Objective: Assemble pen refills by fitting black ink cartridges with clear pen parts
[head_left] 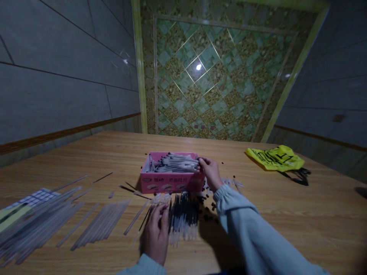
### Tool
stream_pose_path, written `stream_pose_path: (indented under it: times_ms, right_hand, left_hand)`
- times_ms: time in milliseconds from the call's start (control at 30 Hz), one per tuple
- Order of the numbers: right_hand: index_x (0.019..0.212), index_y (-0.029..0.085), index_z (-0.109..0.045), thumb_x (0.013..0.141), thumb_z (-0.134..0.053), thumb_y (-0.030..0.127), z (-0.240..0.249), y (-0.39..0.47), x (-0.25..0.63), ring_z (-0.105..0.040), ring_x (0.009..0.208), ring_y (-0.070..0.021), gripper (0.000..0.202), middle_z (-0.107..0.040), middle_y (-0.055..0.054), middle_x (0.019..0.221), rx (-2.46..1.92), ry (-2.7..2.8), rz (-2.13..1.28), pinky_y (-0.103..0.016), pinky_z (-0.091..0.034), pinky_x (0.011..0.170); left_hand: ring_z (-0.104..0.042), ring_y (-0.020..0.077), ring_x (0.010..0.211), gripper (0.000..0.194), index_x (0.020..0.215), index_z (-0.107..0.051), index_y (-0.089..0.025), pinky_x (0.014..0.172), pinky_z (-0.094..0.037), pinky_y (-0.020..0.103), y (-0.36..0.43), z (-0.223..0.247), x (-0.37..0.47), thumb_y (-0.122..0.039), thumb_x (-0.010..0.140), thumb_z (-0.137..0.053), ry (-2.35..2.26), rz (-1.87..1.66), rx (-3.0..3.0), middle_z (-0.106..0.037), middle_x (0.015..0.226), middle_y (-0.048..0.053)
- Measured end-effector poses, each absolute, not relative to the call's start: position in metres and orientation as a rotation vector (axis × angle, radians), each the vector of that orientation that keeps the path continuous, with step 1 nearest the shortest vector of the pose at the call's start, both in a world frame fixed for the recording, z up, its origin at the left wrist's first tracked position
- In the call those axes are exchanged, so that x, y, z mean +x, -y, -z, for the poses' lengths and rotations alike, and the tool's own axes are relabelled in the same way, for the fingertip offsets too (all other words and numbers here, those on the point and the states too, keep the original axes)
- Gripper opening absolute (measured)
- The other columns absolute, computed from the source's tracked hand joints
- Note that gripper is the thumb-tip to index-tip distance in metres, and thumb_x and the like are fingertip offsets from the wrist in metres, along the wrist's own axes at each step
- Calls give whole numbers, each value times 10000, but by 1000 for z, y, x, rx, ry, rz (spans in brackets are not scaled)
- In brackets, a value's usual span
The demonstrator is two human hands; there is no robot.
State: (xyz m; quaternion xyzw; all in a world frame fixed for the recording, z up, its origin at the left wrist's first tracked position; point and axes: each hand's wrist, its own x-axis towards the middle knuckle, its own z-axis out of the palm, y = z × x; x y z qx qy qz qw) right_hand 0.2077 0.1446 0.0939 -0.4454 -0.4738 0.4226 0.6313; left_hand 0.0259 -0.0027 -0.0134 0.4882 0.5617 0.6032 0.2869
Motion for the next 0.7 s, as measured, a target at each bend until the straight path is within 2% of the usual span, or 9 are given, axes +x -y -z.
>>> stream_pose_path:
  times_ms: [133,233,300,400,467,600,700]
  right_hand:
    - [691,116,-591,748,-624,273,-108,-190,192,-488,391,-79,170,-550,24,486,-1097,1122,-958,-219,-464,440]
    - [786,107,-625,725,-647,238,-110,-198,189,-517,422,-101,146,-562,17,481,-1139,1163,-914,-226,-461,480]
    - [884,112,-633,704,-661,244,-109,-187,188,-527,465,-107,225,-586,10,529,-1140,1190,-864,-214,-446,499]
    - [1000,121,-614,719,-637,312,-99,-145,181,-530,520,-115,341,-601,2,610,-1107,1232,-835,-206,-427,501]
    - [1036,119,-598,743,-612,361,-84,-102,173,-497,494,-108,381,-567,17,589,-1084,1256,-859,-202,-401,475]
    - [1047,146,-581,790,-584,422,-44,-14,160,-402,451,-86,377,-473,53,542,-986,1195,-1098,-193,-346,446]
    - [1033,158,-595,774,-618,409,-15,16,163,-417,514,-101,362,-447,51,572,-994,1173,-1044,-207,-373,503]
  left_hand:
    - [-614,230,936,272,941,-645,-198,808,-473,338,2,17,26,-367,845,-455,-1522,-1593,1538,-673,980,106]
    - [-619,216,933,281,966,-630,-206,802,-476,327,2,20,21,-361,863,-419,-1600,-1555,1571,-677,989,95]
    - [-620,215,934,292,1001,-619,-215,801,-472,328,2,21,18,-371,866,-412,-1715,-1507,1561,-677,1016,90]
    - [-626,215,884,294,1017,-617,-234,760,-471,322,1,20,14,-380,862,-415,-1867,-1414,1555,-683,1008,76]
    - [-627,214,855,276,995,-622,-242,745,-467,316,-1,17,9,-372,858,-421,-1941,-1373,1571,-686,983,67]
    - [-598,229,908,253,985,-610,-219,814,-429,329,-6,8,-6,-328,857,-422,-2154,-1381,1627,-666,991,83]
    - [-554,270,962,284,1048,-594,-177,837,-397,365,-8,5,-17,-258,849,-407,-2444,-1172,1694,-642,1032,118]
